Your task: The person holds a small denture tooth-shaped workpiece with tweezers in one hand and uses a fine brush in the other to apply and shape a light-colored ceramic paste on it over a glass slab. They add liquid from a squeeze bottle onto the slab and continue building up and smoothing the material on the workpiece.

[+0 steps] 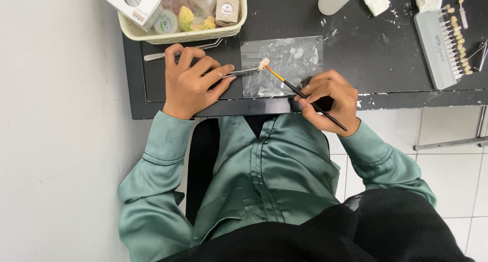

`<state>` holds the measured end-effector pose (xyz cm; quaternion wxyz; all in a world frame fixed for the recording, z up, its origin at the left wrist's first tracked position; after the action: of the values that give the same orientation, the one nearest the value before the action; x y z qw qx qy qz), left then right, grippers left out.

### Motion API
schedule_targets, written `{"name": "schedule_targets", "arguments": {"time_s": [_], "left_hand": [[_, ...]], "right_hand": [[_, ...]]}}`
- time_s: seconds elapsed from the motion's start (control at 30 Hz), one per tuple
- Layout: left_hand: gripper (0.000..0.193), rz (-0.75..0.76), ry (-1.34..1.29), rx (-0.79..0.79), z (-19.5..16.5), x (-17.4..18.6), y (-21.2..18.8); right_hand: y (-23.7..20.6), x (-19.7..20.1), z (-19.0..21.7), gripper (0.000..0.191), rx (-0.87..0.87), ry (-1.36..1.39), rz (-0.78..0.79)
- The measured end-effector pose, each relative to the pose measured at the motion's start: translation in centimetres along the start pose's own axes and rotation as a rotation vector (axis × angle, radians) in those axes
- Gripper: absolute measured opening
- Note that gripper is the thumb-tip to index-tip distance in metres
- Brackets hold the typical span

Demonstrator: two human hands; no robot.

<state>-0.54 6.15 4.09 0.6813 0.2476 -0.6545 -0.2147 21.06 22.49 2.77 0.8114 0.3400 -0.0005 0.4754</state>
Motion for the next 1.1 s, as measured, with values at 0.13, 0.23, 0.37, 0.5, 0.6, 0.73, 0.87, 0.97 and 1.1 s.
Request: {"name": "schedule_targets", "arguments": {"time_s": [0.13, 0.23, 0.37, 0.5, 0.6, 0.73, 0.87, 0.97, 1.1], "left_hand": [[0.019, -0.001, -0.002, 0.001, 0.00, -0.02, 0.01], [0.019, 0.001, 0.005, 0.000, 0.01, -0.04, 0.01], [0.019, 0.002, 0.001, 0.003, 0.00, -0.04, -0.04], [0.019, 0.001, 0.004, -0.001, -0.02, -0.07, -0.03], [0.019, 0.004, 0.002, -0.001, -0.04, -0.10, -0.05], [0.019, 0.003, 0.008, -0.003, -0.07, -0.14, -0.05], [0.019, 0.007, 0.004, -0.002, -0.05, -0.13, -0.07], [0.019, 0.004, 0.002, 0.000, -0.01, -0.15, -0.05], [0.019, 0.010, -0.001, -0.002, -0.04, -0.14, -0.07]], "right_hand": [[0.12, -0.21, 0.04, 0.020, -0.021, -0.040, 0.025], [0.22, -0.07, 0.32, 0.022, 0.020, -0.029, 0.016], [0.09, -0.02, 0.00, 0.021, -0.011, -0.009, -0.003], [0.00, -0.12, -0.15, 0.020, -0.018, -0.023, 0.017], [-0.05, 0.03, -0.17, 0.020, -0.022, -0.005, -0.002], [-0.09, -0.01, -0.30, 0.017, -0.052, 0.012, -0.008], [0.00, 0.00, -0.08, 0.018, -0.027, -0.034, 0.006], [0.01, 0.08, -0.17, 0.018, -0.034, 0.003, -0.008], [-0.08, -0.02, -0.27, 0.017, -0.057, 0.010, -0.006]]}}
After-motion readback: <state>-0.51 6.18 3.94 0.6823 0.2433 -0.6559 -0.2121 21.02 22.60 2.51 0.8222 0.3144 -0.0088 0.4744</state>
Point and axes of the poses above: each hand's wrist, its own y-axis towards the middle knuckle, its own x-axis out of the back of the hand, z = x × y, the point moved 8 cm from there along y, towards the middle knuckle, and after that the axes turned 11 degrees about y, right-handed, at the moved point
